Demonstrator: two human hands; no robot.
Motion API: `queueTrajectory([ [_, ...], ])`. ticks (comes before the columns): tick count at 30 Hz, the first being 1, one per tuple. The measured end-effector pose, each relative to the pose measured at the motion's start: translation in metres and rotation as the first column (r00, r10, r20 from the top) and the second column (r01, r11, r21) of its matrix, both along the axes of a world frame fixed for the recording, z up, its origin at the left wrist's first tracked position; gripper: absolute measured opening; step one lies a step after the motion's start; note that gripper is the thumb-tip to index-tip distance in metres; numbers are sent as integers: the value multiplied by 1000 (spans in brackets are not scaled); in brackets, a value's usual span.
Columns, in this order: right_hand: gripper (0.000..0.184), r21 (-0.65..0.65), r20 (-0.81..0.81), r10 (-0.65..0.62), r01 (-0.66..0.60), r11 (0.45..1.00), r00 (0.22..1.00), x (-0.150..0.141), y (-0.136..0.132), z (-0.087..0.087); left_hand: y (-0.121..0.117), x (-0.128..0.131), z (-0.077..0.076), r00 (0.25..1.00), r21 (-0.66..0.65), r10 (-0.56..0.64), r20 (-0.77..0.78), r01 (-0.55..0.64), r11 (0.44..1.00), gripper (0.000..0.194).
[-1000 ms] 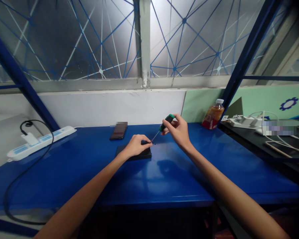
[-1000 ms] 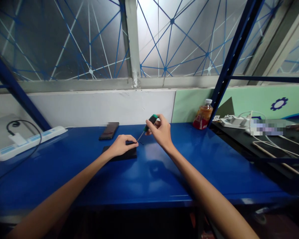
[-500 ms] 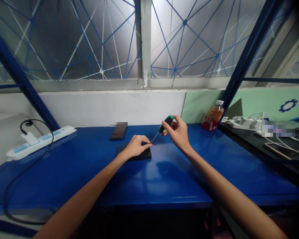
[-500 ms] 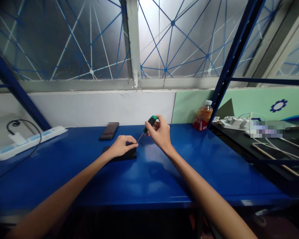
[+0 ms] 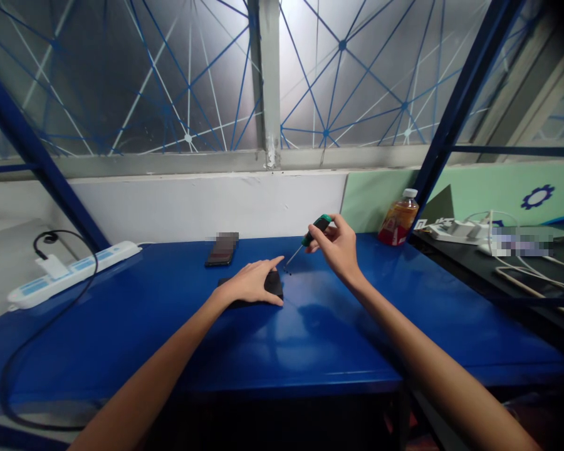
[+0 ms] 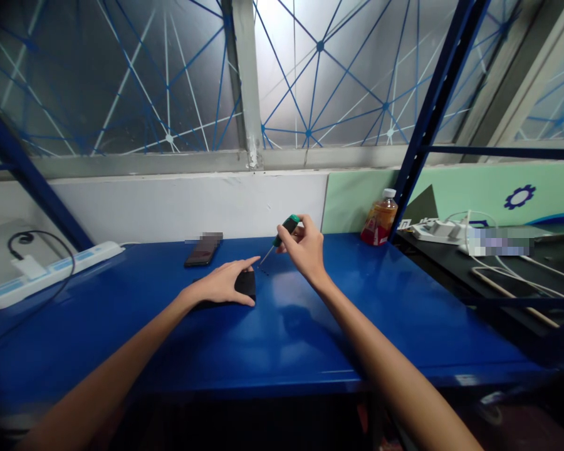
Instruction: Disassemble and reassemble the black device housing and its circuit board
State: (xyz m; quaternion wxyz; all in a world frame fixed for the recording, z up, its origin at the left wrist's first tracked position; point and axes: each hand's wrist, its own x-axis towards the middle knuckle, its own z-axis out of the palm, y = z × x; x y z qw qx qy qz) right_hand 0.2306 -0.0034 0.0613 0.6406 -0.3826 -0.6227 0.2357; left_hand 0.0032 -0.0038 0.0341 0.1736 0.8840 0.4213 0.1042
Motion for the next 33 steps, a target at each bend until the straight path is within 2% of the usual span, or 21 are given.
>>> queueTrajectory([
  [3, 32, 0, -24, -3, 3, 1000, 1000, 3, 1, 3, 0, 1, 1, 999, 25, 4, 32, -5, 1000, 107],
  [6, 35, 0, -60, -2, 2, 1000, 998, 6, 1, 7, -2, 2, 9, 988, 41, 10, 153, -16, 999, 106],
  [10, 36, 18, -115, 11, -8, 1000, 993, 11, 1, 12, -7, 0, 24, 941, 30, 17, 339, -29, 999, 102],
  [14, 36, 12, -122, -5, 7, 1000, 992, 12, 1, 13, -10, -2, 32, 898, 44, -4, 440, -17, 999, 97],
  [33, 30, 37, -162, 9, -3, 999, 987, 5, -4, 11, -14, -2, 35, 876, 36, -39, 481, 25, 999, 93],
])
